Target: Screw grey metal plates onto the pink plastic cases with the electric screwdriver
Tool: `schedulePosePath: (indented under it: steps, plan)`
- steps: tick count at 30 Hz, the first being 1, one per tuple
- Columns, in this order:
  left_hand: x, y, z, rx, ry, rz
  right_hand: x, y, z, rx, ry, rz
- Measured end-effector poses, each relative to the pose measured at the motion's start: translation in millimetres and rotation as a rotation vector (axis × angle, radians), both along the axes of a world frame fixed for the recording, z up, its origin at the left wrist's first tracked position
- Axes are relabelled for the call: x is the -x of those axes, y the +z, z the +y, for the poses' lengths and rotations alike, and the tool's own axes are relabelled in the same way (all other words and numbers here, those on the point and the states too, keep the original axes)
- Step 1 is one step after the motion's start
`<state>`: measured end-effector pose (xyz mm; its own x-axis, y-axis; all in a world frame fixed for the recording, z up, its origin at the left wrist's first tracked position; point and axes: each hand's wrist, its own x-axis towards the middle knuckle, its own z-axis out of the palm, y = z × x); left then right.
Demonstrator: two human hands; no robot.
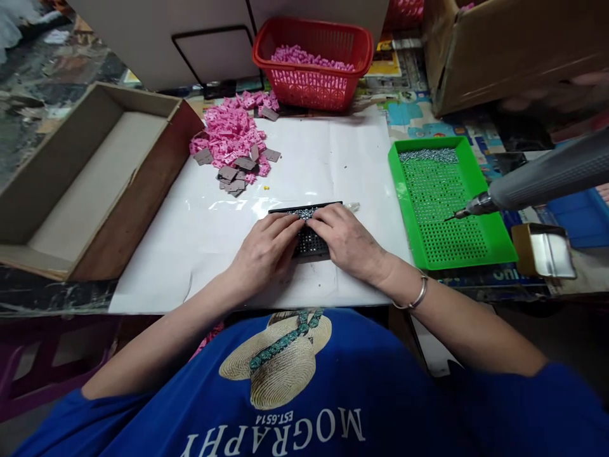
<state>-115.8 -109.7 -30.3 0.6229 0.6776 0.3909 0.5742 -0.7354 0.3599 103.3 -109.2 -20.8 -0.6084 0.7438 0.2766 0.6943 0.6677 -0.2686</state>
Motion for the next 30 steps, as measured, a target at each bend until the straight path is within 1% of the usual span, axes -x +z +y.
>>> schedulePosePath:
  steps: [4, 9, 11, 14, 17, 19, 20, 21, 23, 26, 28, 30]
  plan:
    - [3.4, -0.1, -0.9, -0.052, 0.046, -0.022, -6.5, 4.3, -2.6, -0.04, -0.016, 0.074]
    - [-0.6, 3.5, 1.7, -0.067, 0.097, 0.136, 2.0, -2.7, 1.5, -0.041, 0.027, -0.023]
    - [-2.9, 4.4, 1.4, -0.041, 0.09, 0.168, 1.8, -1.9, 2.4, -0.029, 0.069, -0.027]
    - [-3.5, 3.8, -1.2, -0.035, 0.049, 0.128, -5.0, 4.5, -0.3, -0.002, 0.111, 0.052]
    - [-4.2, 1.8, -3.6, -0.052, 0.072, 0.103, -9.8, 7.3, -4.8, -0.038, 0.023, 0.082]
    - [-7.1, 0.4, -4.1, -0.025, 0.093, 0.12, -8.7, 4.2, -7.1, -0.075, -0.029, 0.024]
    - [-8.9, -0.4, -4.2, -0.004, 0.094, 0.123, -7.6, 1.8, -8.1, -0.084, -0.023, -0.016]
    - [-10.6, -1.4, -4.4, 0.018, 0.081, 0.116, -6.8, -0.4, -9.2, -0.086, 0.001, -0.055]
    - [-12.0, -3.4, -5.5, 0.056, 0.015, 0.081, -7.8, -2.8, -11.9, -0.076, 0.075, -0.108]
    - [-7.0, -5.8, -9.3, 0.088, -0.114, 0.023, -18.1, 1.5, -17.0, -0.07, 0.155, -0.114]
    - [-0.7, -6.1, -13.1, 0.069, -0.138, -0.002, -27.5, 7.0, -20.4, -0.092, 0.176, -0.094]
    - [4.9, -5.3, -17.4, 0.013, -0.118, -0.017, -34.5, 10.9, -23.3, -0.125, 0.153, -0.095]
